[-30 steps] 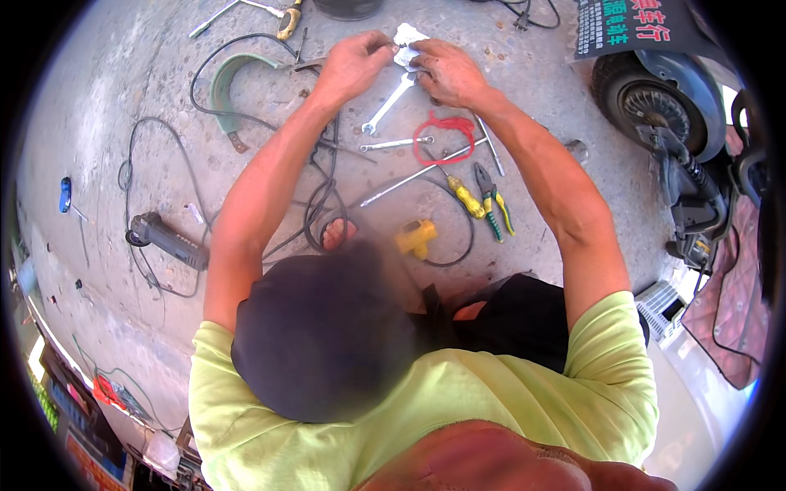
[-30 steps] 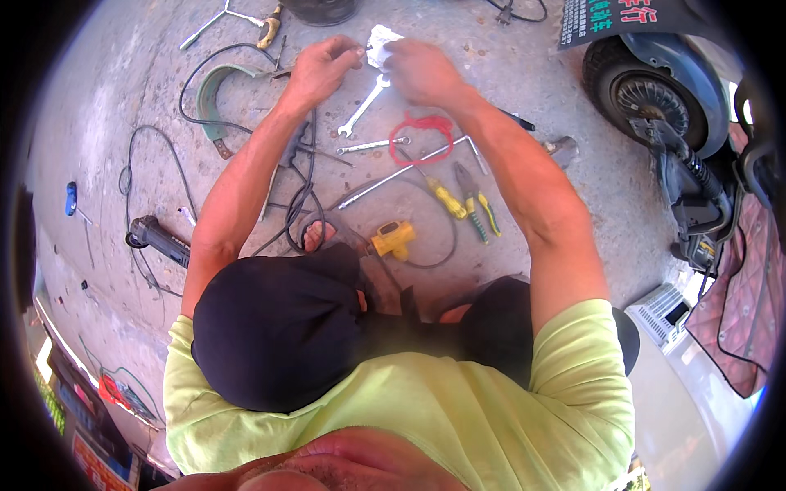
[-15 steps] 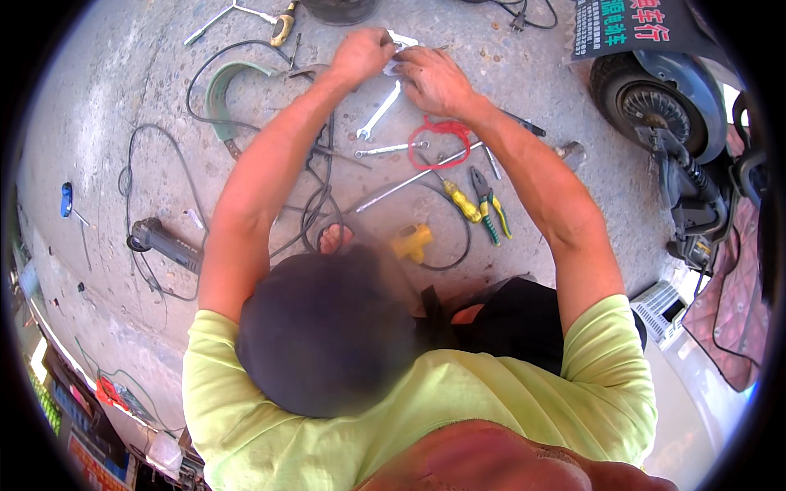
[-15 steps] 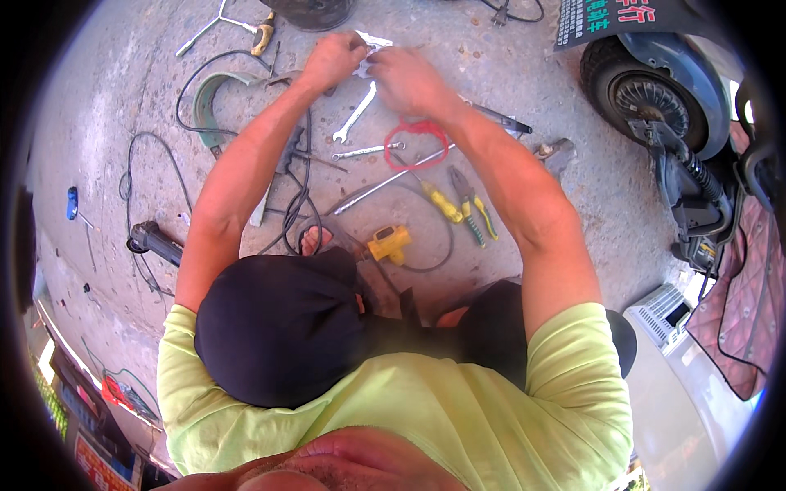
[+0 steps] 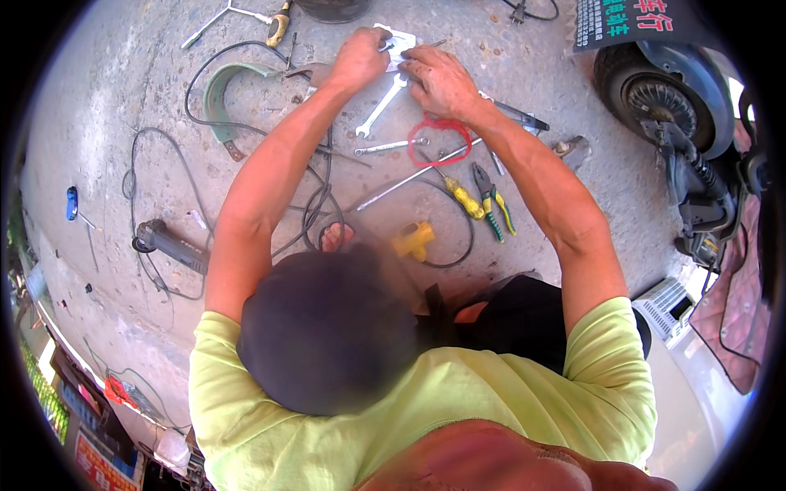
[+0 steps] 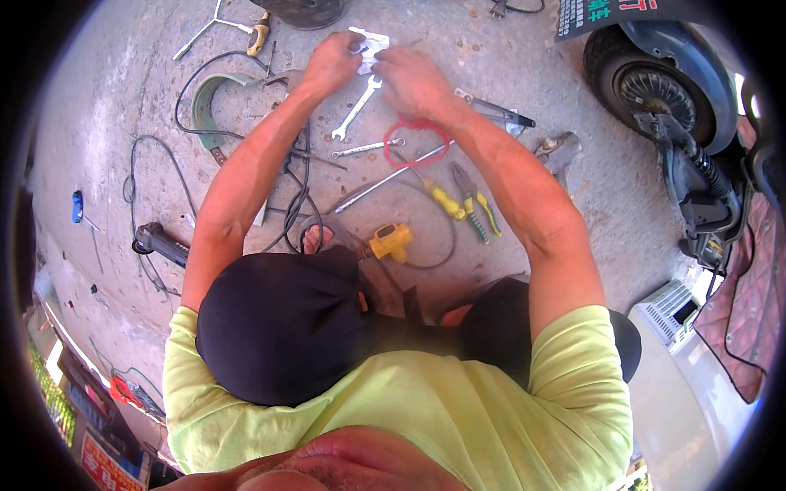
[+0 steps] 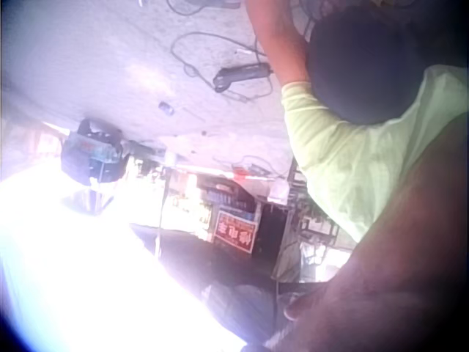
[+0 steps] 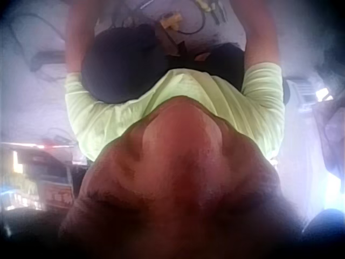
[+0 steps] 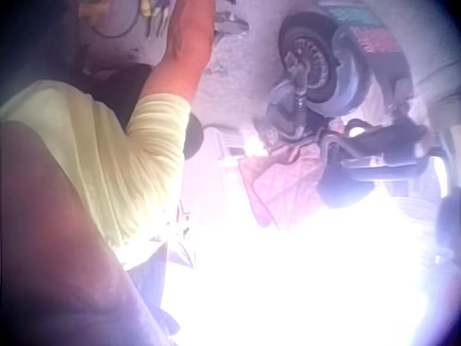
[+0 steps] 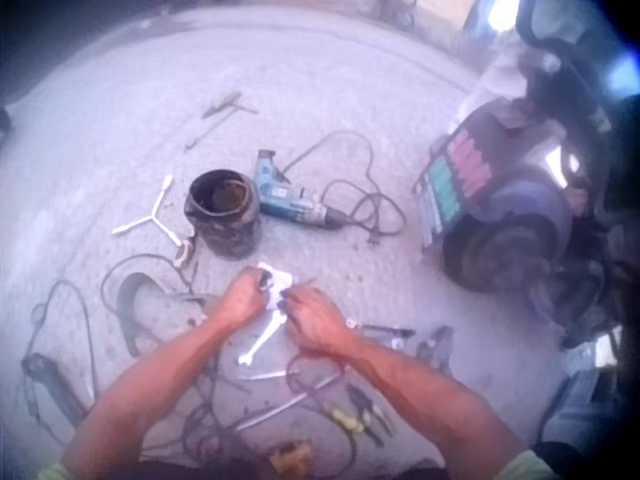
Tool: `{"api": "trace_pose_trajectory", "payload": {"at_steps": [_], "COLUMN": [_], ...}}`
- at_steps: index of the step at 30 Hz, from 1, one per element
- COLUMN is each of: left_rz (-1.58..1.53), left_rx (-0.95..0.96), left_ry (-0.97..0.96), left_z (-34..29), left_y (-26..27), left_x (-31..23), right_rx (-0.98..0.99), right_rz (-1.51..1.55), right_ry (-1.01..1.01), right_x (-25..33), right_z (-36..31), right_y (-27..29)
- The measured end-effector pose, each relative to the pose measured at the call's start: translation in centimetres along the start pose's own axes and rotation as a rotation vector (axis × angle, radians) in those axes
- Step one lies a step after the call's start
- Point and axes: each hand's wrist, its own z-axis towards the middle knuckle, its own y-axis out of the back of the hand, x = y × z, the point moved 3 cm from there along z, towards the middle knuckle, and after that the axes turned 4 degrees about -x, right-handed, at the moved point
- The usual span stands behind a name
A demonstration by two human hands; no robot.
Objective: The person handles various small metal bicycle components, using pliers and a wrench to assemble or adjust them on the ground next to a scooter.
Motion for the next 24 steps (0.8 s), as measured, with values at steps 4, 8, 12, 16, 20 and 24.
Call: {"api": "trace_pose_trajectory", "payload": {"at_steps": [4,8,12,16,20,24], "left_rz": [-0.035,-0.007,-0.013,-0.029,-0.191,-0.359], "left_rx": [-0.012,-0.046,-0.049,-0.048,0.016,0.019], "left_ry": [-0.009,-0.006,0.009,0.039,0.242,0.293], "left_z": [-0.1,-0.3,-0.3,-0.5,-0.8,-1.0], "left_y": [0.2,0.5,1.1,1.5,3.0,3.7], "left_x": [0.6,0.3,0.0,0.0,-0.8,-0.3], "right_rx": [-0.021,-0.029,-0.037,-0.027,0.115,0.064], "right_rz": [0.004,0.016,0.038,0.065,0.080,0.109], "right_ry": [-0.002,-0.013,-0.025,-0.041,-0.131,-0.130], "right_x": [0.1,0.2,0.3,0.2,0.5,-0.1], "right_z": [0.0,0.0,0.0,-0.1,-0.3,-1.4], "right_y": [0.3,0.5,1.0,1.4,2.4,2.8]}}
